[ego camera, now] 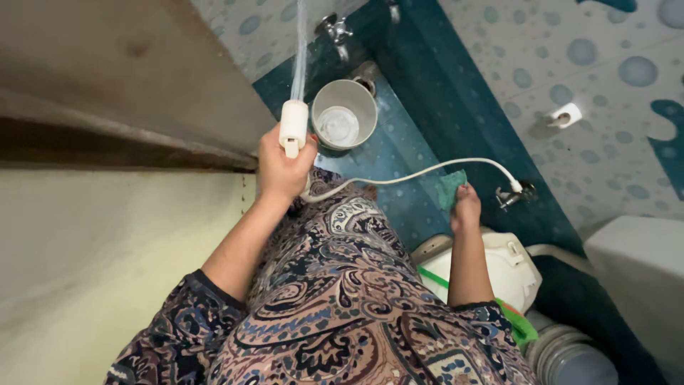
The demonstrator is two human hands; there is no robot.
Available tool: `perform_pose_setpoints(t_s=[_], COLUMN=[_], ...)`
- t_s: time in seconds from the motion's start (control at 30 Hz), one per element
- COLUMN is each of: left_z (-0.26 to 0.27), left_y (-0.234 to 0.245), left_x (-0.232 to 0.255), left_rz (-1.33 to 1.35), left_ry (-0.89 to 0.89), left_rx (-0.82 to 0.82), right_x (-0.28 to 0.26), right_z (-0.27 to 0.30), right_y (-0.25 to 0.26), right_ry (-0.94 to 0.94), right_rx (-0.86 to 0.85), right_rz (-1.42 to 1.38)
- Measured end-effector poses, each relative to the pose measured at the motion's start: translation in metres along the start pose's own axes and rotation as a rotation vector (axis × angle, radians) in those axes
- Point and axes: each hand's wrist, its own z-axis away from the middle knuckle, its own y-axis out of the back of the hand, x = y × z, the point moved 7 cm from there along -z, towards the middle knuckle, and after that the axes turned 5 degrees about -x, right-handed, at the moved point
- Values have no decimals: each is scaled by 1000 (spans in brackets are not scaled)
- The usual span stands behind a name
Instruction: The person uses a handheld shower head to spray water on the bathroom walls and floor, then scrubs the surfaces with a sponge. They also wash a green plastic pitcher with the sponge and rinse it with the shower head.
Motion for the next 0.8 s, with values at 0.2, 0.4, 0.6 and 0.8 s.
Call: perform_pose_setpoints(t_s=[0.2, 0.4, 0.6, 0.8], left_z=[-21, -36, -75, -90], left_y=[-29, -51, -89, -146], left_x=[42, 82, 135, 201], left_rz=[12, 110, 117, 221], left_ry=[-200, -268, -361, -531], left_rx=[-158, -242, -361, -551], right_x=[-5, -15, -31, -63], right_z=[15, 16, 9, 0], right_y=[20, 43, 53, 67], right_ry=[-6, -39, 38, 67], right_rx=[54, 174, 108, 187], right_rz=[41, 99, -20, 97])
